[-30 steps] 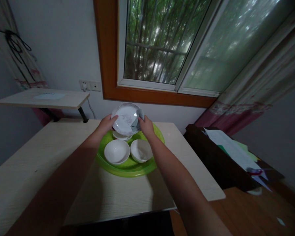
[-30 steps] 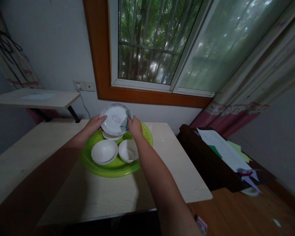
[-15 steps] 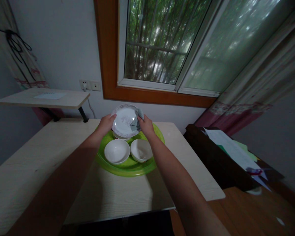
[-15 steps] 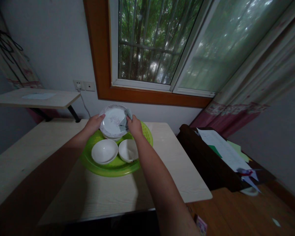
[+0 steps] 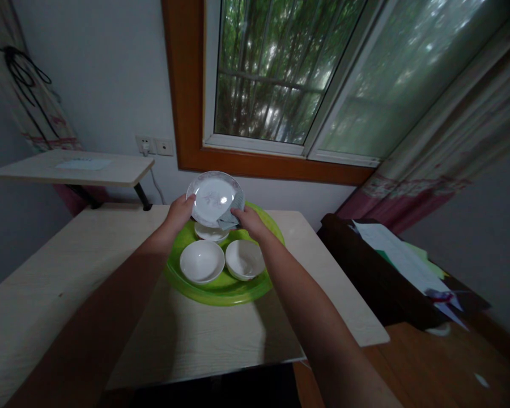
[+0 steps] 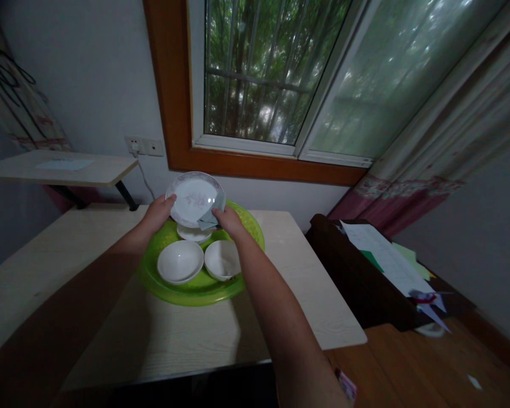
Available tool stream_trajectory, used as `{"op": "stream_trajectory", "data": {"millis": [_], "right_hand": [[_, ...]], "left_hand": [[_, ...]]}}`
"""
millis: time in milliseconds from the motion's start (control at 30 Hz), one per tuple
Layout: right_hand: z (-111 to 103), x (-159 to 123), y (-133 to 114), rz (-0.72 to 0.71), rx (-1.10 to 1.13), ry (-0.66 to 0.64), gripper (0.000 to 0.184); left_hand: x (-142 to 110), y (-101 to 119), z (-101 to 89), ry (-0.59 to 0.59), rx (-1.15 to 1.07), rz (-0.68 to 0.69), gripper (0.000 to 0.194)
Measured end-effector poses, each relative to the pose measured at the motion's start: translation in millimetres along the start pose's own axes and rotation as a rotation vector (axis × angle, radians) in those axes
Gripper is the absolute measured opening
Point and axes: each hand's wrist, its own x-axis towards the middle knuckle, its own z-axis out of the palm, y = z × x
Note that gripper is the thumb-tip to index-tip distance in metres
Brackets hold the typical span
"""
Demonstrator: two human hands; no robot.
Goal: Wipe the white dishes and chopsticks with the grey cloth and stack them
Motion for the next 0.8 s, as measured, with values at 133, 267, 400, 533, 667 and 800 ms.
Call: {"op": "stream_trajectory", "data": {"millis": [133,267,400,533,667,800], "right_hand": [[-6,7,3,0.042,-0.101,0.038,0.025],[-14,6,-3,-0.069,-0.339,0.174,0.026],[-18,2,-9,-0.125,-0.446,0.260,0.026],[-21,0,-11,-0.137,-0.489,0.285,0.028],[-20,0,-11,-0.169,-0.518,0.241,0.028],[-18,-1,-12,-0.212,-0.561,0.169,0.028]], "left_hand": [[-1,-2,3.9,-0.119,-0.106,-0.127,0.040],[-2,2,4.8,-0.159,-0.130,-0.134,0.036],[-3,3,4.8,-0.168,-0.125,-0.131,0.038],[-2,1,4.5,-0.205,-0.072,-0.105,0.042],[-1,1,2.9,-0.179,0.073,0.024,0.049],[-1,-1,2.8,-0.167,0.153,0.091,0.054]]}}
